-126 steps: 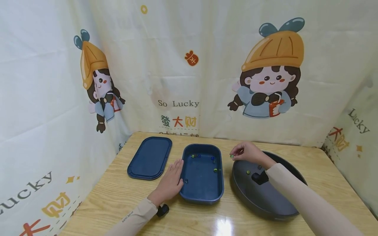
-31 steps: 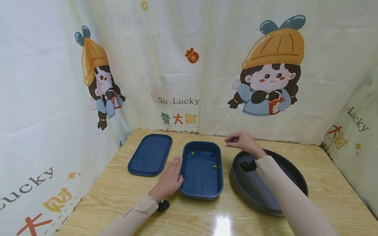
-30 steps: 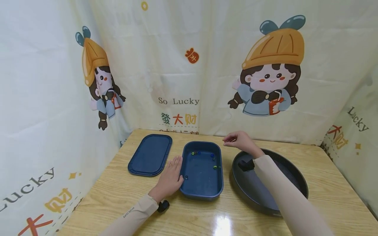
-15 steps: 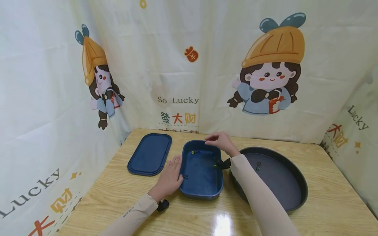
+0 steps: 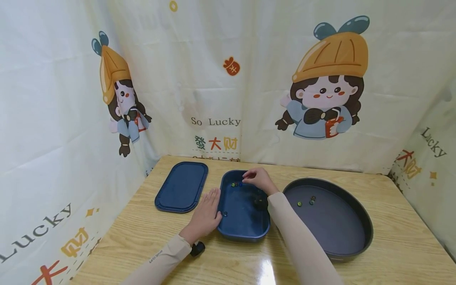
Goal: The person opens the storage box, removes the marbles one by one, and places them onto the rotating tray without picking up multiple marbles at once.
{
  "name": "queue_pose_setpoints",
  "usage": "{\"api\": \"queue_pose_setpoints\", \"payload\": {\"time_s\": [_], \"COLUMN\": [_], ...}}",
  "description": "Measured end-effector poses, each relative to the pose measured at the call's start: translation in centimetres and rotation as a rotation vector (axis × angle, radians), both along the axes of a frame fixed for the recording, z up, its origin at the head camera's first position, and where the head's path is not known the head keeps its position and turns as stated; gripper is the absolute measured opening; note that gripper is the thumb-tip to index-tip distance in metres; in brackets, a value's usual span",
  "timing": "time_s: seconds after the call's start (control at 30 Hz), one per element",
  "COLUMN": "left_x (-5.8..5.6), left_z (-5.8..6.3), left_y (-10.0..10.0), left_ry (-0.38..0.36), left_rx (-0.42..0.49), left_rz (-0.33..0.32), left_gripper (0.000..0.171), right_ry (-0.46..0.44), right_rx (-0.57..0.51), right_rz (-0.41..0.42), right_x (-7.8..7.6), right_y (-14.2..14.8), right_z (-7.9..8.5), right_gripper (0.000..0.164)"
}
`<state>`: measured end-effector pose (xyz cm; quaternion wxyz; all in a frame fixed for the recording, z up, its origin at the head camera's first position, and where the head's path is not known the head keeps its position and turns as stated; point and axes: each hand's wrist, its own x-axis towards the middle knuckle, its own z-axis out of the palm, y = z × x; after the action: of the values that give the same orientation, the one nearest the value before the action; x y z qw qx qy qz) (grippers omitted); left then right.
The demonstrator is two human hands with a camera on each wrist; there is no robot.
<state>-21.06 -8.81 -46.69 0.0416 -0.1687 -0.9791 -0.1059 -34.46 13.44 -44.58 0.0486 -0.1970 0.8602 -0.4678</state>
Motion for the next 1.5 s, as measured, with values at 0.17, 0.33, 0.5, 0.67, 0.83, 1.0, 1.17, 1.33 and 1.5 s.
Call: {"api": "queue_pose_setpoints", "payload": {"time_s": [0.17, 0.33, 0.5, 0.67, 0.83, 1.0, 1.17, 1.33, 1.5], "left_x": [0.0, -0.1, -0.1, -0.2, -0.3, -0.4, -0.4, -0.3, -0.3], "left_z": [0.1, 0.1, -0.1, -0.3, -0.3, -0.5, -0.4, -0.2, -0.1], "left_y": [-0.1, -0.2, -0.1, -0.1, -0.1, -0.2, -0.2, -0.1, -0.2], "left_ry": [0.007, 0.015, 0.02, 0.018, 0.016, 0.018, 0.011, 0.009, 0.002], "left_rx": [0.0, 0.0, -0.001, -0.003, 0.005, -0.006, 0.008, 0.024, 0.029], "left_rz": [0.003, -0.003, -0.015, -0.02, -0.022, -0.021, -0.023, -0.018, -0.016], "left_gripper": [0.066, 0.065, 0.065, 0.065, 0.065, 0.066, 0.065, 0.064, 0.064], "right_ry": [-0.002, -0.005, -0.015, -0.016, -0.013, -0.023, -0.013, 0.027, 0.028], "right_rx": [0.015, 0.072, 0.138, 0.192, 0.238, 0.281, 0.319, 0.33, 0.35], "right_rz": [0.004, 0.008, 0.006, 0.006, 0.021, 0.034, 0.044, 0.054, 0.053], "right_x": [-0.1, -0.5, -0.5, -0.6, -0.9, -0.9, -1.1, -1.3, -1.4], "right_y": [-0.7, -1.3, -1.6, -2.0, -2.3, -2.6, -2.6, -2.6, -2.7], "right_z": [-0.5, -0.9, -1.2, -1.2, -1.0, -1.0, -1.2, -1.3, -1.4], "right_gripper": [0.02, 0.02, 0.021, 0.022, 0.022, 0.021, 0.017, 0.016, 0.01]}}
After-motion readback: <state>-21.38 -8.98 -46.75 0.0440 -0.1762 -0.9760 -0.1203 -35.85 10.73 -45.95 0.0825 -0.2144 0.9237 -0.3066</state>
